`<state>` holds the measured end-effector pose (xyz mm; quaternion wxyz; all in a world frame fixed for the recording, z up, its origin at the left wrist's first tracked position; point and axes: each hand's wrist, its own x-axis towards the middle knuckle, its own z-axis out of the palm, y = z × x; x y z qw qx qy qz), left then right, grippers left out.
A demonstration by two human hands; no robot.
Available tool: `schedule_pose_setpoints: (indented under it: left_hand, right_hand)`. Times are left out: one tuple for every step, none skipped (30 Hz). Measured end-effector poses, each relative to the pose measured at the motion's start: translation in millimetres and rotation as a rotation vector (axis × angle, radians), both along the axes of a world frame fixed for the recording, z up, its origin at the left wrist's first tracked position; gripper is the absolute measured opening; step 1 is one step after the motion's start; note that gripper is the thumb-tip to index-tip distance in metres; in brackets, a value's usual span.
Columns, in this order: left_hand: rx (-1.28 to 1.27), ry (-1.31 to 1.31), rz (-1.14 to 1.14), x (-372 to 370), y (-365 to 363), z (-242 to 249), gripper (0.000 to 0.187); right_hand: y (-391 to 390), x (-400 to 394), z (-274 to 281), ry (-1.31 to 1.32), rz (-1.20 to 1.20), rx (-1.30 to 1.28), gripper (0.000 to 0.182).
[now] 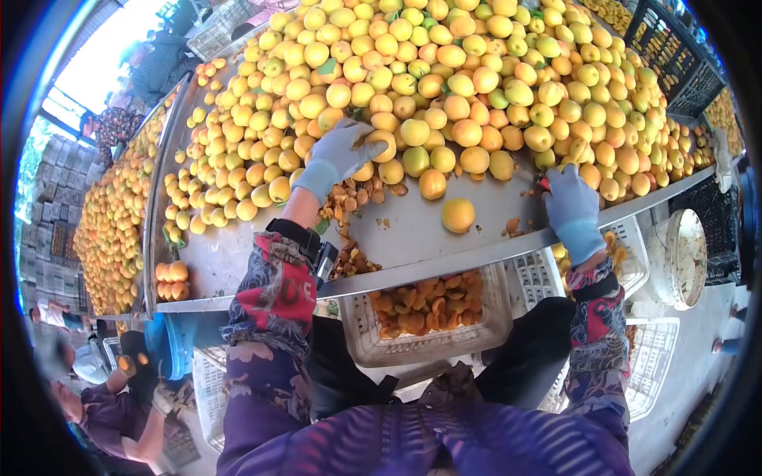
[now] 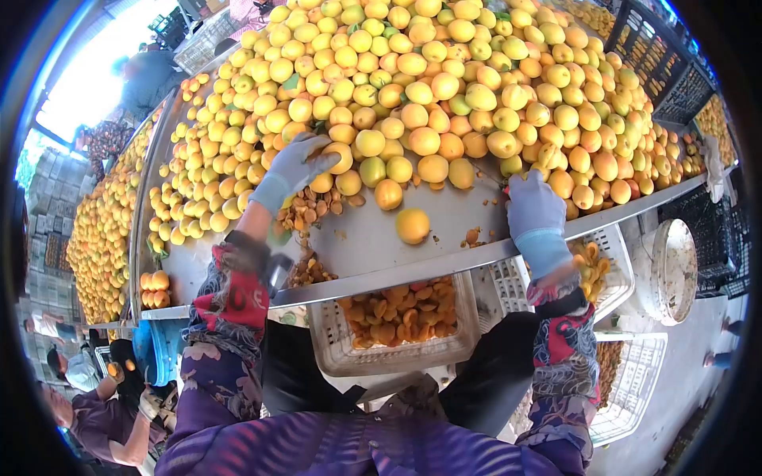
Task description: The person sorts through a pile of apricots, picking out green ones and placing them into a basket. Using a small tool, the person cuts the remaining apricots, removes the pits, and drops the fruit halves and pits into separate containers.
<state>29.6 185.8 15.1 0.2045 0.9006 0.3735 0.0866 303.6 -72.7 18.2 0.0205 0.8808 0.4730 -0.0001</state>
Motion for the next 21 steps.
schedule_pose_setpoints:
  left_hand:
    - [0.0,0.002,0.003,-1.2,-1.6,-1.1,0.052]
    - [-0.041,0.001,-0.002,-2.1,-7.5,1.6,0.051]
    - [-0.082,0.002,-0.005,-4.0,-13.3,4.6,0.051]
    - [-0.075,0.0,-0.061,-8.3,-19.1,8.6,0.051]
    - [-0.071,0.004,-0.055,-14.6,-23.3,8.8,0.051]
    - [-0.034,-0.069,-0.086,-21.7,-27.2,8.6,0.055]
    - [0.002,-0.145,-0.116,-28.7,-30.3,8.1,0.059]
    - [0.008,-0.285,-0.095,-35.3,-29.6,7.3,0.054]
    - [0.024,-0.293,-0.089,-44.3,-28.2,8.6,0.054]
    - [0.02,-0.358,0.007,-55.2,-26.7,11.7,0.049]
    - [0.018,-0.424,0.104,-65.2,-25.1,14.9,0.044]
    - [-0.029,-0.494,0.231,-72.9,-26.0,14.8,0.043]
    - [-0.018,-0.507,0.235,-79.7,-23.7,13.5,0.043]
    - [0.123,-0.362,0.285,-87.7,-19.8,9.6,0.041]
    - [0.257,-0.21,0.335,-96.8,-14.5,0.9,0.04]
    - [0.119,-0.244,0.305,-105.7,-2.9,-18.1,0.04]
    - [0.117,-0.248,0.308,-106.1,-8.3,-15.8,0.04]
    - [0.001,-0.178,0.217,-106.1,-13.5,-13.9,0.037]
    - [-0.114,-0.105,0.127,-105.9,-18.0,-12.4,0.035]
    - [-0.342,-0.261,0.221,-100.1,-27.8,-1.5,0.03]
    - [-0.349,-0.258,0.228,-101.0,-28.5,-0.8,0.03]
  right_hand:
    - [1.0,-0.1,1.7,0.002,0.003,0.0,0.024]
    - [2.2,-1.0,3.3,-0.042,0.021,-0.045,0.022]
    - [4.2,-1.7,3.9,-0.085,0.039,-0.09,0.021]
    - [7.3,-0.8,3.3,-0.082,0.046,-0.086,0.021]
    - [10.2,1.0,2.1,-0.107,0.048,-0.121,0.02]
    - [11.1,2.3,0.2,-0.133,0.052,-0.156,0.019]
    - [10.1,5.2,-5.0,-0.134,0.06,-0.154,0.019]
    - [11.4,8.8,-8.3,-0.142,0.065,-0.149,0.019]
    - [15.0,11.6,-8.1,-0.155,0.068,-0.136,0.019]
    - [11.7,8.9,-7.3,-0.165,0.063,-0.105,0.017]
    - [10.3,6.6,-4.4,-0.177,0.069,-0.082,0.017]
    - [5.7,6.8,-3.1,-0.148,0.086,-0.014,0.017]
    - [0.5,8.7,-2.0,-0.12,0.1,0.051,0.018]
    - [-3.0,10.4,-4.7,-0.094,0.092,0.177,0.019]
    - [-4.2,15.5,-7.8,-0.102,0.096,0.18,0.019]
    - [-6.4,20.9,-11.9,0.047,0.091,0.428,0.02]
    - [-7.3,17.7,-6.8,0.201,0.086,0.674,0.02]
    - [-5.4,10.3,-3.4,0.543,0.114,0.978,0.019]
    - [-2.1,3.6,2.7,0.543,0.117,0.976,0.019]
    - [2.6,-4.7,12.9,0.805,0.07,1.118,0.02]
    - [5.1,-15.3,22.0,1.074,0.016,1.25,0.022]
